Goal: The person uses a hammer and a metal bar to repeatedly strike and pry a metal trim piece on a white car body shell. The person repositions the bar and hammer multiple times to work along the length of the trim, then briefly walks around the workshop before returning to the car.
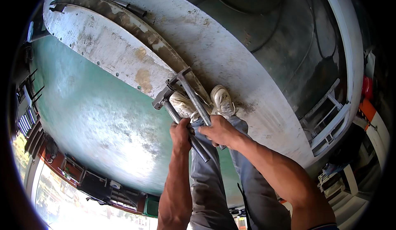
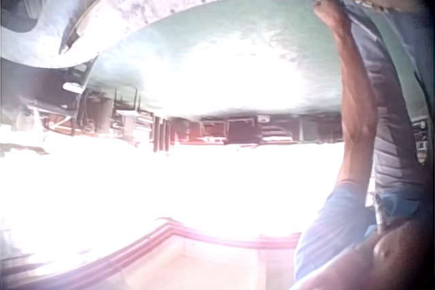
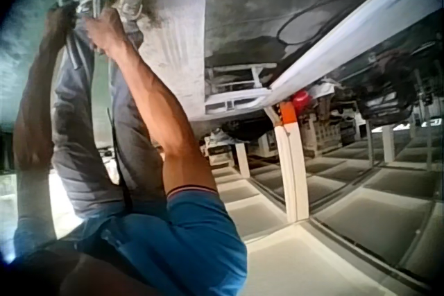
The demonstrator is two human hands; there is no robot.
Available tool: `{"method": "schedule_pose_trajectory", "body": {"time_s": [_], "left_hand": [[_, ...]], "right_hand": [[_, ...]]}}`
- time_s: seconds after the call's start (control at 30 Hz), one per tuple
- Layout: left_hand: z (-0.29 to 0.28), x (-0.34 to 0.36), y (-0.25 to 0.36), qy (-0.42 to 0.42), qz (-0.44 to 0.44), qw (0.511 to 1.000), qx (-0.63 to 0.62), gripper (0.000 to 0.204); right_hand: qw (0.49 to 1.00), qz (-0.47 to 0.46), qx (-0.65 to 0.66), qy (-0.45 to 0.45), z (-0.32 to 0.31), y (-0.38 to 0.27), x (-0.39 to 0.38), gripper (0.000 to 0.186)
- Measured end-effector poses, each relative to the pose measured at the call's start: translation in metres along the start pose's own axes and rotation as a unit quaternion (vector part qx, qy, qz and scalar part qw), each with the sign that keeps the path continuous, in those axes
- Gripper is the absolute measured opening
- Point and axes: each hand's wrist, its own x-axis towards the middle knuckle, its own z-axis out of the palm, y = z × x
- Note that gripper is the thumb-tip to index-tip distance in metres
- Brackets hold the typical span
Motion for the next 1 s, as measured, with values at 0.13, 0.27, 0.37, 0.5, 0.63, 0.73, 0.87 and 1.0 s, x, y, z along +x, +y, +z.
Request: {"method": "schedule_pose_trajectory", "body": {"time_s": [0.13,0.27,0.37,0.5,0.63,0.73,0.87,1.0], "left_hand": [[0.005,-0.002,0.004,0.004,-0.012,1.000,-0.006,0.010],[0.002,-0.001,0.002,-0.001,-0.008,1.000,-0.008,0.010],[0.000,0.000,-0.001,0.000,-0.009,1.000,-0.008,0.011],[-0.001,0.000,0.000,-0.004,-0.009,1.000,0.018,0.012],[-0.003,0.011,-0.003,0.044,-0.018,0.999,0.009,0.012],[-0.063,0.013,-0.012,0.082,-0.035,0.996,-0.002,0.012],[-0.066,0.010,-0.015,0.058,-0.036,0.998,-0.009,0.012],[-0.051,0.003,-0.006,0.019,-0.008,0.999,-0.025,0.014]], "right_hand": [[0.999,-0.027,-0.019,0.003,-0.038,-0.005,-0.002,0.025],[0.959,-0.123,-0.015,0.256,-0.130,-0.079,-0.068,0.034],[0.840,-0.369,0.094,0.386,-0.212,-0.126,-0.117,0.025],[0.654,-0.486,0.316,0.486,-0.264,-0.120,-0.091,0.017],[0.978,-0.024,0.155,0.140,-0.033,0.019,0.033,0.020],[0.993,-0.059,0.047,0.089,-0.052,-0.005,-0.002,0.019],[0.980,-0.089,0.139,0.109,-0.080,-0.015,-0.021,0.022],[0.977,-0.073,0.092,0.175,-0.062,-0.005,-0.021,0.021]]}}
